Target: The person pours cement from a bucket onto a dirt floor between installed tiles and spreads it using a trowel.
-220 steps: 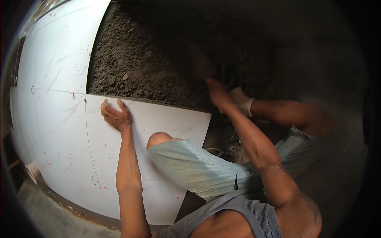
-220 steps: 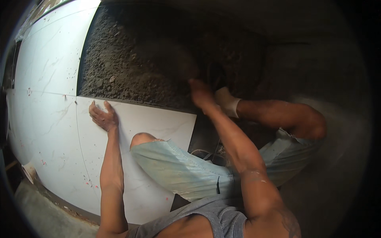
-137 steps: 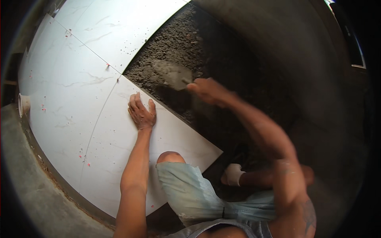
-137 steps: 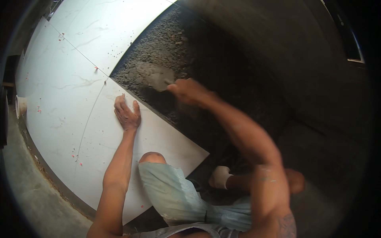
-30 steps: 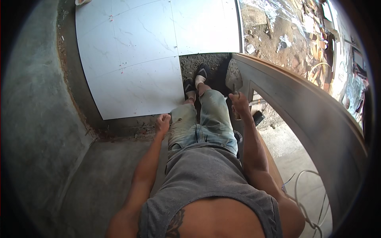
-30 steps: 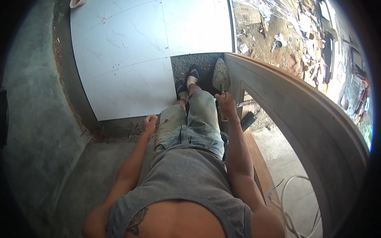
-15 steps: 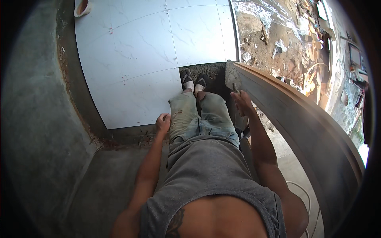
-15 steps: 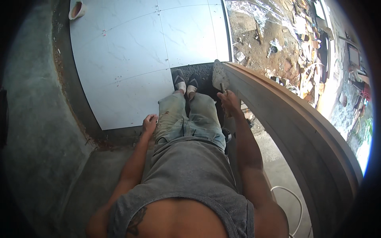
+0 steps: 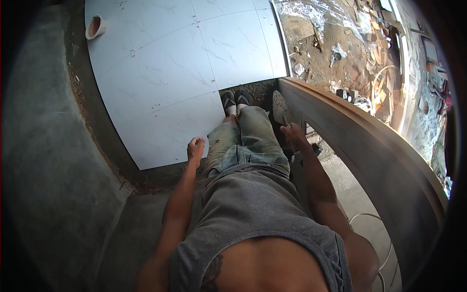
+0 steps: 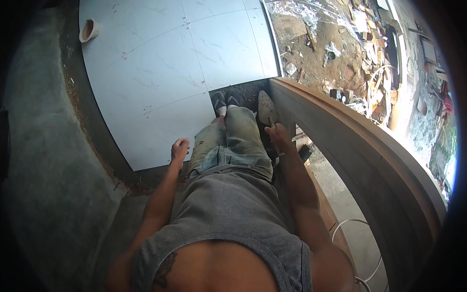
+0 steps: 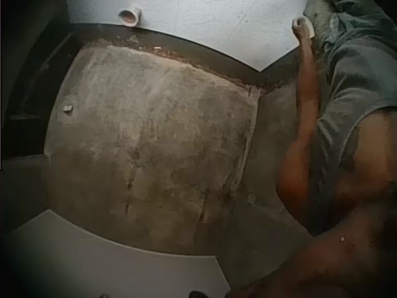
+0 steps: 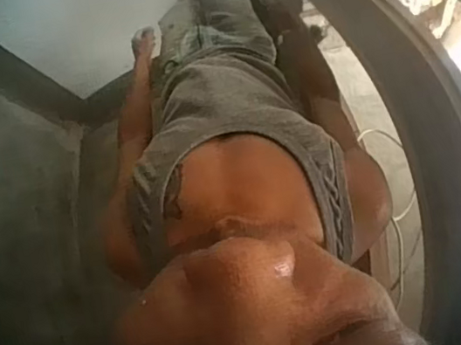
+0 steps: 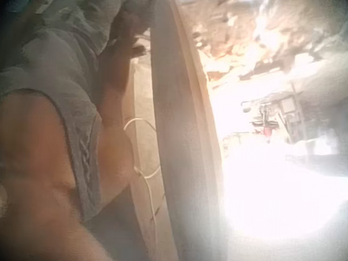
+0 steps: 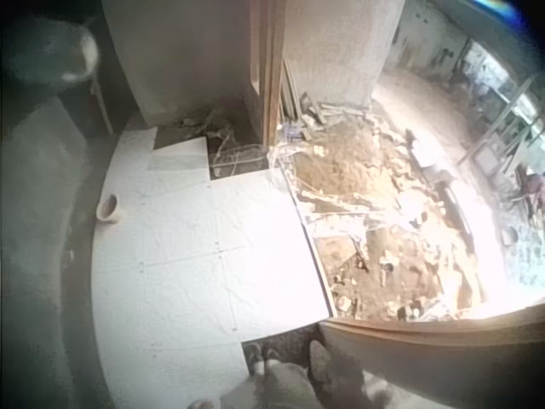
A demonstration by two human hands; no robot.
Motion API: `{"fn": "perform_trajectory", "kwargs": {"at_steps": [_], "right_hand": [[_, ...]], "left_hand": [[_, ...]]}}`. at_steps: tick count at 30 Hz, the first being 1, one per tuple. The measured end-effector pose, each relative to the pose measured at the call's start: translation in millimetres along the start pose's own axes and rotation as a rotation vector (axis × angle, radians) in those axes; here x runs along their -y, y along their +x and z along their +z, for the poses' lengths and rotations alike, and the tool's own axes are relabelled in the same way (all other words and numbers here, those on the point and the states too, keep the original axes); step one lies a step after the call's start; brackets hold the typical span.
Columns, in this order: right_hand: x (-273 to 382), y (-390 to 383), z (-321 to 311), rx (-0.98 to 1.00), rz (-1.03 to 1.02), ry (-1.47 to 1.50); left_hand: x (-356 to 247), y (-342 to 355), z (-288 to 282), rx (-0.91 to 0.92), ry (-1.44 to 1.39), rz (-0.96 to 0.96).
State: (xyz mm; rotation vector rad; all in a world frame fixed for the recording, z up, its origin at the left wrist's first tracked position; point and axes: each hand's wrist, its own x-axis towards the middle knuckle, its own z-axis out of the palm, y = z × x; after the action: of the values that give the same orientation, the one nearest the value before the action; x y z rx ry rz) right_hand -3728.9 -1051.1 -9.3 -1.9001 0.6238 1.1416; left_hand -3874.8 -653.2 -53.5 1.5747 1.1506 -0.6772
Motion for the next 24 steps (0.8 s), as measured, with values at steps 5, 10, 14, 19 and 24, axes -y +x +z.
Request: {"fn": "perform_trajectory", "kwargs": {"at_steps": [5, 10, 14, 19, 24], "right_hand": [[47, 7, -18, 0.067, -0.004, -0.215], [82, -29, -39, -0.021, 0.045, -0.100], [68, -27, -44, -0.028, 0.039, -0.026], [38, -31, -52, -0.088, -0.044, -0.012], [26, -8, -77, -0.048, -0.022, -0.039]], "left_hand": [[-22, 4, 6, -0.054, 0.062, 0.132], [-51, -15, 1, -0.015, 0.176, 0.181], [-33, -5, -4, -0.018, 0.206, 0.188], [-46, 5, 5, -0.022, 0.181, 0.066], [-67, 11, 36, 0.065, 0.153, 0.081]]}}
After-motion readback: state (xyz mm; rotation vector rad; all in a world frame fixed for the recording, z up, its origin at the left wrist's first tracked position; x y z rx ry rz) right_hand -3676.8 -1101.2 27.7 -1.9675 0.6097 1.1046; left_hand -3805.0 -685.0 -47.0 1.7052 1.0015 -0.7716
